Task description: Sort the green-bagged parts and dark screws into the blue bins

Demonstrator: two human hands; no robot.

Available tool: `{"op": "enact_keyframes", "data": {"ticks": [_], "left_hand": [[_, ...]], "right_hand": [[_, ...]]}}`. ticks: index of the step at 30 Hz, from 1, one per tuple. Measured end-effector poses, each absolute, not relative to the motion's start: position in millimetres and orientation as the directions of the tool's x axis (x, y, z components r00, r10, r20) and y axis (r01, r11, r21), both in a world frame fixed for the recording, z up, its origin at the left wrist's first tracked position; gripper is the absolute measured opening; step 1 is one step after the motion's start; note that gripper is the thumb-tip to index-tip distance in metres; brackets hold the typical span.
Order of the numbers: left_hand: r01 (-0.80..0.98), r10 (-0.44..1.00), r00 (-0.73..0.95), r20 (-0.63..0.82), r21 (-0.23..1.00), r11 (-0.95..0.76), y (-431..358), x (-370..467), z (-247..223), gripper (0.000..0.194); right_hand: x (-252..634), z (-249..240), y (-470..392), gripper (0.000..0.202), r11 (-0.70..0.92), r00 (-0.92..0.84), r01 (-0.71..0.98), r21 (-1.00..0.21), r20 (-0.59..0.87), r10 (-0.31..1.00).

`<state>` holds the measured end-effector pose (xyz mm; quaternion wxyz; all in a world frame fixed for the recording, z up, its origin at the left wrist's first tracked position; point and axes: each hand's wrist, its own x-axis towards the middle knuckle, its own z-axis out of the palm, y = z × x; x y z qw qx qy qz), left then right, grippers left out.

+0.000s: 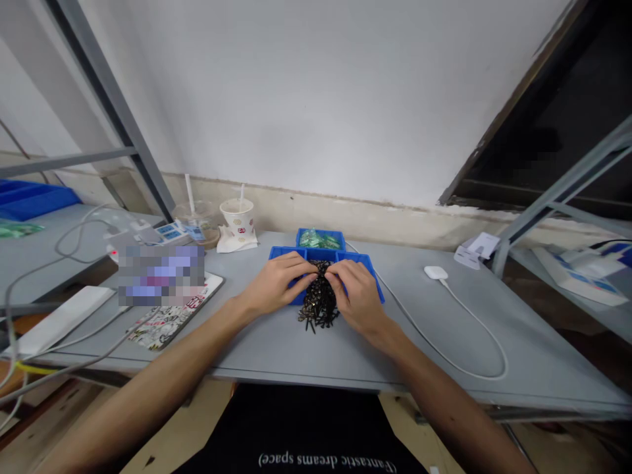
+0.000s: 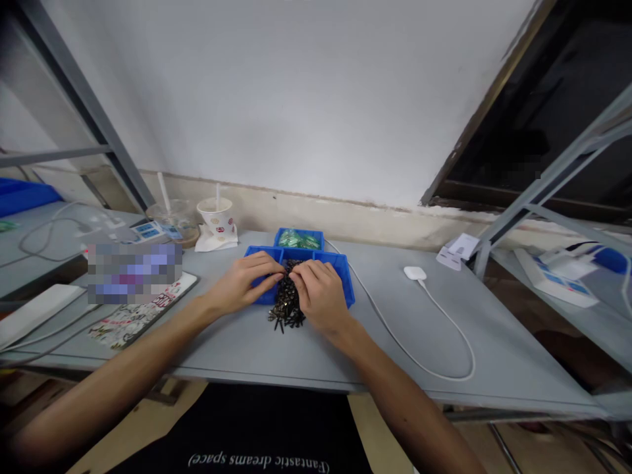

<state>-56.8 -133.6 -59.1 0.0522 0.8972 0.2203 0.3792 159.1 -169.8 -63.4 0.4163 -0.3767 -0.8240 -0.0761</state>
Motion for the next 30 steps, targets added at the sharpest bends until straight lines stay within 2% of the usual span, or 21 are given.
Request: {"op": "enact_keyframes", "data": {"ticks": [3,8,16,24,30], "left_hand": [[0.354,0.434,0.612,0.661,0.261,-0.898,-133.5,-56.9,-58.8,0.018],[0.36,0.44,0.611,0.658,0.264,-0.895,-133.8,-56.7,-58.4,0.02],[0.354,0.426,0.615,0.664,0.251,-0.901,-132.7,-57.1,-60.1,0.022],[0.348,0.421,0.632,0.651,0.247,-0.904,-134.9,-56.0,-57.5,0.023],[0.346,0.419,0.637,0.647,0.245,-0.906,-135.0,-56.0,-57.2,0.027]], "right_hand": [[159.0,-64.3,-170.4,0.01,0.706,-0.355,0.678,-0.203,0.751,0.557],[158.6,-66.2,-170.7,0.006,0.691,-0.347,0.694,-0.202,0.747,0.568],[159.0,-63.2,-170.3,0.009,0.704,-0.377,0.682,-0.198,0.73,0.57],[159.8,-64.1,-169.3,0.024,0.717,-0.394,0.676,-0.172,0.737,0.548],[159.3,-62.9,-171.0,0.027,0.71,-0.375,0.673,-0.205,0.733,0.567]]}}
